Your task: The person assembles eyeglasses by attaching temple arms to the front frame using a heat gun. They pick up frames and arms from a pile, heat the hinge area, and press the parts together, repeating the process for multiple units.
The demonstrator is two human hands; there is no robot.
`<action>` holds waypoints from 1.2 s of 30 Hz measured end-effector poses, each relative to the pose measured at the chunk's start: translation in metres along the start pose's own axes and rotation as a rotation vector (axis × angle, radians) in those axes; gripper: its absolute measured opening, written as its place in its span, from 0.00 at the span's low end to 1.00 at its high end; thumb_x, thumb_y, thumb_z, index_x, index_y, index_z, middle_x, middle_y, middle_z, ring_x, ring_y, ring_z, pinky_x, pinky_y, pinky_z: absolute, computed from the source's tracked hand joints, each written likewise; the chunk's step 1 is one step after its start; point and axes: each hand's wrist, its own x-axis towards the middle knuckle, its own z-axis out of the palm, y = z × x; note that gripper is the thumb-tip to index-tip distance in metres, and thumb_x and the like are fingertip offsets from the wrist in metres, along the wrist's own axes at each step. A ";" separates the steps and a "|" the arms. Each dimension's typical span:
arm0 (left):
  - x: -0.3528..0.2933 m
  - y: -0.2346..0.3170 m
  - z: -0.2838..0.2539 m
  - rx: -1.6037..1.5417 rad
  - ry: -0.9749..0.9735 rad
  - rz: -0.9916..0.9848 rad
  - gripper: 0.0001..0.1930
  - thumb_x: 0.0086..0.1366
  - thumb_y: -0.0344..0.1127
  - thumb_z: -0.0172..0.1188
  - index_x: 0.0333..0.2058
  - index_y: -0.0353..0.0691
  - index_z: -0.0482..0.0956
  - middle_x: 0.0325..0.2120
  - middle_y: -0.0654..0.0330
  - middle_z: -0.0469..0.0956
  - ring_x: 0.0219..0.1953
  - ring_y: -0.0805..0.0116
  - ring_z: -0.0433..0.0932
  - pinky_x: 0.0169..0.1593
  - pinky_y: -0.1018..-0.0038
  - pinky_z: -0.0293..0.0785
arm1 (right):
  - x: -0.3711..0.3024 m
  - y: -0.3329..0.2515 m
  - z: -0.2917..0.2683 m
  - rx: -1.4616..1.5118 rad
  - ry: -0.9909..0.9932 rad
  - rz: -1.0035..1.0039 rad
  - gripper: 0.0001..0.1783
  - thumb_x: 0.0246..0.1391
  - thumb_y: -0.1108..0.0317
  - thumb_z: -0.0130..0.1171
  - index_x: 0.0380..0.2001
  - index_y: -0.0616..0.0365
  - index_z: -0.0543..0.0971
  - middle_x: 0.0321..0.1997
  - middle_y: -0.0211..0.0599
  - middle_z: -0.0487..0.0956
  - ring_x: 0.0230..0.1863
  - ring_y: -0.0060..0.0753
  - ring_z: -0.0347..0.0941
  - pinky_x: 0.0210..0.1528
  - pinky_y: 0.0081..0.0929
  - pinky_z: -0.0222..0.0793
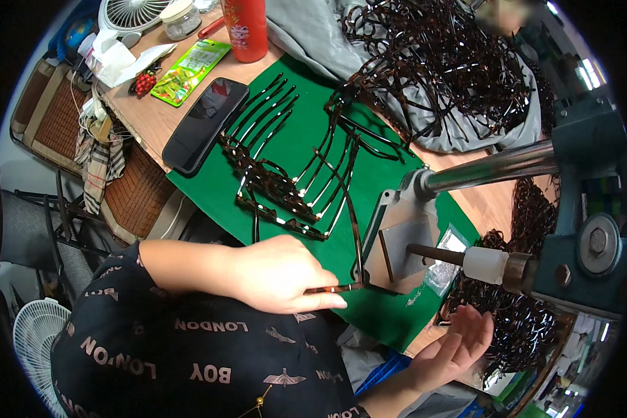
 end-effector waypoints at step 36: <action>0.018 -0.057 -0.056 0.649 -0.122 -0.038 0.12 0.44 0.33 0.66 0.25 0.37 0.71 0.24 0.54 0.76 0.30 0.53 0.75 0.34 0.63 0.70 | -0.117 -0.129 -0.097 0.145 0.360 0.127 0.39 0.42 0.50 0.65 0.48 0.71 0.64 0.36 0.42 0.74 0.36 0.34 0.73 0.45 0.30 0.68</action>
